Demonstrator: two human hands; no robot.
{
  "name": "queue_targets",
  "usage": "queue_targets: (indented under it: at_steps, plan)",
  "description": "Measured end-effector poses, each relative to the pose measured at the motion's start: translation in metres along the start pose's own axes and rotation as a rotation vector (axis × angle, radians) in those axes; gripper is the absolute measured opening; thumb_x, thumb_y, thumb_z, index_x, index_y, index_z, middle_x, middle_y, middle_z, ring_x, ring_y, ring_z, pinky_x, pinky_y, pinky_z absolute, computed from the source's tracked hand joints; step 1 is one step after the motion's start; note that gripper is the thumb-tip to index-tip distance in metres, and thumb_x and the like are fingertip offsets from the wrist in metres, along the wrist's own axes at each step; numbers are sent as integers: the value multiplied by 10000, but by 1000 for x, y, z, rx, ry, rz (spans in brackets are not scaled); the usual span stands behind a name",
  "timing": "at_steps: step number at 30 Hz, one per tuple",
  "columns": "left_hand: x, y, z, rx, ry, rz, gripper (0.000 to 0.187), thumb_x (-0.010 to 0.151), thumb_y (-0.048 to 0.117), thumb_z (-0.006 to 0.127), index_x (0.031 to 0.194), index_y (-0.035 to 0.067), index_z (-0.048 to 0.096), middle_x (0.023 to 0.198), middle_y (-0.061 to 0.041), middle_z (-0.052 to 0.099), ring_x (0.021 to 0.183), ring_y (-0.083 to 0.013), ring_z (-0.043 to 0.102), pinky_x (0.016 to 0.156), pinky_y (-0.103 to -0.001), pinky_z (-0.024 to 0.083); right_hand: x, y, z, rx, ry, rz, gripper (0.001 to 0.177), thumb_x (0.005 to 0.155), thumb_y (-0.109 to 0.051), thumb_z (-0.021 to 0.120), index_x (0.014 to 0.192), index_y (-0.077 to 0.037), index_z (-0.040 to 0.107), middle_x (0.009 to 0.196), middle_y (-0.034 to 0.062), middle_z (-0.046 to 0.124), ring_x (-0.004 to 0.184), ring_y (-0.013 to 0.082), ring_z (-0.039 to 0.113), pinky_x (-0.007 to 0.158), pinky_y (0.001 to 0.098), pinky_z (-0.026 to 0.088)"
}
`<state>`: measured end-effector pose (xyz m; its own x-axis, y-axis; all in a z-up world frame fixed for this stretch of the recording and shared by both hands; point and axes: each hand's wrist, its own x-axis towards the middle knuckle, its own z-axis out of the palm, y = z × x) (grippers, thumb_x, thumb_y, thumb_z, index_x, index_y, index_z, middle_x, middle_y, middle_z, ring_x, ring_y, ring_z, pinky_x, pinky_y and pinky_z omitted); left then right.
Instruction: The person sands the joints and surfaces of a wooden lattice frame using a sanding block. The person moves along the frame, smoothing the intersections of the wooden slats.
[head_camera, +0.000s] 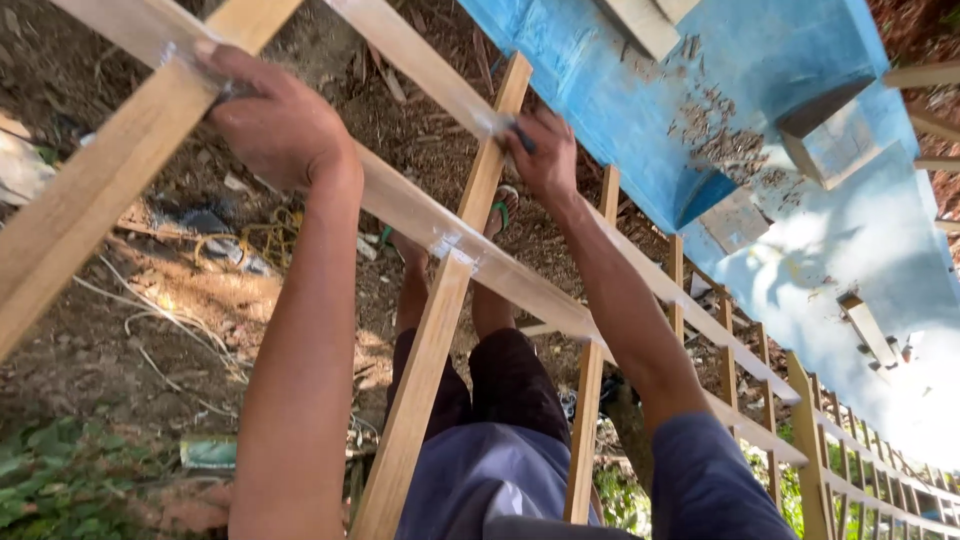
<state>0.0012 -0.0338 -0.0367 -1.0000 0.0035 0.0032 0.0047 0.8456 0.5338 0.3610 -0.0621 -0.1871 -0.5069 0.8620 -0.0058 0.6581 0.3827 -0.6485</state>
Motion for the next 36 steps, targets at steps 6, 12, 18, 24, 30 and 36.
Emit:
queue_targets:
  at_steps: [6, 12, 18, 24, 30, 36]
  plan:
    - [3, 11, 3, -1, -58, -157, 722, 1014, 816, 364, 865, 201, 712, 565, 84, 611, 410, -79, 538, 384, -355, 409, -14, 12, -9, 43, 1, -8, 306, 1256, -365, 841, 1220, -72, 924, 993, 94, 830, 855, 217, 671, 726, 396, 555]
    - [5, -1, 3, -55, -30, -143, 596, 1017, 731, 433, 869, 210, 683, 568, 92, 663, 419, -65, 616, 364, -317, 491, 9, 5, 4, 22, 83, 3, 198, 1207, -272, 895, 1155, -82, 912, 955, 69, 790, 835, 208, 659, 746, 407, 545]
    - [4, 25, -3, 11, -65, -243, 786, 983, 810, 357, 995, 129, 748, 668, 9, 800, 478, -150, 725, 459, -400, 499, -18, 14, -15, 33, 58, 2, 357, 1286, -388, 776, 1141, -88, 904, 944, 83, 872, 757, 166, 696, 699, 371, 582]
    - [1, 24, -8, 28, -91, -157, 846, 983, 872, 260, 848, 157, 692, 571, 25, 556, 482, -120, 455, 513, -393, 380, 17, -8, -9, 59, 87, 16, 142, 1170, -268, 958, 1171, -127, 941, 1023, 52, 832, 878, 226, 642, 826, 446, 510]
    - [5, 24, -3, 56, -76, -250, 805, 997, 800, 313, 938, 129, 754, 681, -31, 836, 525, -204, 800, 496, -427, 577, -14, -1, -28, 41, 76, 127, 209, 1176, -301, 940, 1192, -94, 968, 1133, 97, 909, 971, 294, 739, 826, 491, 543]
    - [1, 17, -6, -40, -40, -81, 674, 1044, 767, 380, 695, 242, 621, 500, 60, 618, 375, -89, 557, 392, -350, 388, -5, -4, -14, 7, 38, 90, 240, 1199, -401, 909, 1219, -165, 951, 1018, 51, 840, 908, 248, 623, 865, 478, 444]
